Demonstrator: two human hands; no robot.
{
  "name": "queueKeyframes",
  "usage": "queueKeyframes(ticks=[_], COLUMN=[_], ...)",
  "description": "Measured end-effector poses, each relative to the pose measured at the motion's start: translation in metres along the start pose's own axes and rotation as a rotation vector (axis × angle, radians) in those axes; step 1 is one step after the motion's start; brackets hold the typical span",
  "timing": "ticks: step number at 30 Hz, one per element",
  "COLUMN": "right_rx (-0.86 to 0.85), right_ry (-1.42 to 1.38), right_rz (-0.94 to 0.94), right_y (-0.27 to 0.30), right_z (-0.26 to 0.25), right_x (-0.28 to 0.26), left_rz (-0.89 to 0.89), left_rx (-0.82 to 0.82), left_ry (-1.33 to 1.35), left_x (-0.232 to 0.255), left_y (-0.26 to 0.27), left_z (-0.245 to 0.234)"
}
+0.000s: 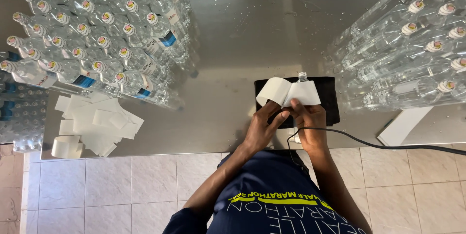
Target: Manually applying adhesive labels to plastic water bottles on a production table
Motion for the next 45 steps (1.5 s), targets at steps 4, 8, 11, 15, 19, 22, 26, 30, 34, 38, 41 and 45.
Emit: queueKeyframes(ticks=[4, 8, 11, 15, 19, 22, 26, 30, 34, 38, 41, 45], right_rx=[0.013, 0.028, 0.024, 0.030, 0.039, 0.039, 0.122, 0.207, 0.164, 0.281, 0.229, 0.253], right_ry=[0.059, 0.122, 0.088, 0.028, -0.013, 0.020, -0.067, 0.007, 0.105, 0.194, 0.311, 0.563], right_rz=[0.012, 0.047, 0.088, 0.122, 0.120, 0.116, 0.053, 0.051, 0.108, 0.043, -0.052, -0.397], right_y=[0.007, 0.013, 0.014, 0.009, -0.002, -0.012, -0.016, -0.020, -0.034, -0.033, -0.032, -0.027], right_z=[0.018, 0.021, 0.027, -0.001, -0.039, -0.074, -0.114, -0.140, -0.177, -0.159, -0.133, -0.146], right_x=[-0.014, -0.015, -0.018, 0.005, 0.028, 0.025, -0.004, -0.034, -0.027, -0.045, -0.056, -0.060], left_rz=[-0.052, -0.087, -0.129, -0.149, -0.141, -0.131, -0.245, -0.106, 0.071, 0.059, -0.143, -0.315], left_rx=[0.038, 0.116, 0.171, 0.209, 0.287, 0.383, 0.523, 0.698, 1.060, 1.210, 1.172, 1.173], left_ry=[0.222, 0.428, 0.553, 0.577, 0.636, 0.699, 0.779, 0.855, 0.490, 0.031, -0.054, 0.113], left_x=[-0.008, -0.003, -0.031, -0.044, -0.050, -0.045, -0.089, -0.086, -0.024, 0.037, -0.037, -0.198], left_y=[0.000, -0.004, -0.002, -0.002, 0.001, 0.011, 0.060, 0.121, 0.191, 0.212, 0.218, 0.270], left_z=[-0.001, -0.011, -0.015, -0.022, -0.041, -0.070, -0.123, -0.217, -0.348, -0.421, -0.474, -0.518])
Point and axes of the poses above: each hand's wrist, its own y-axis away from the middle knuckle, its own z-axis out of the palm, x = y × z, the point moved 7 cm from there along -y, towards the middle knuckle, and after that the axes turned 7 degrees about -x, right-handed, at the moved point
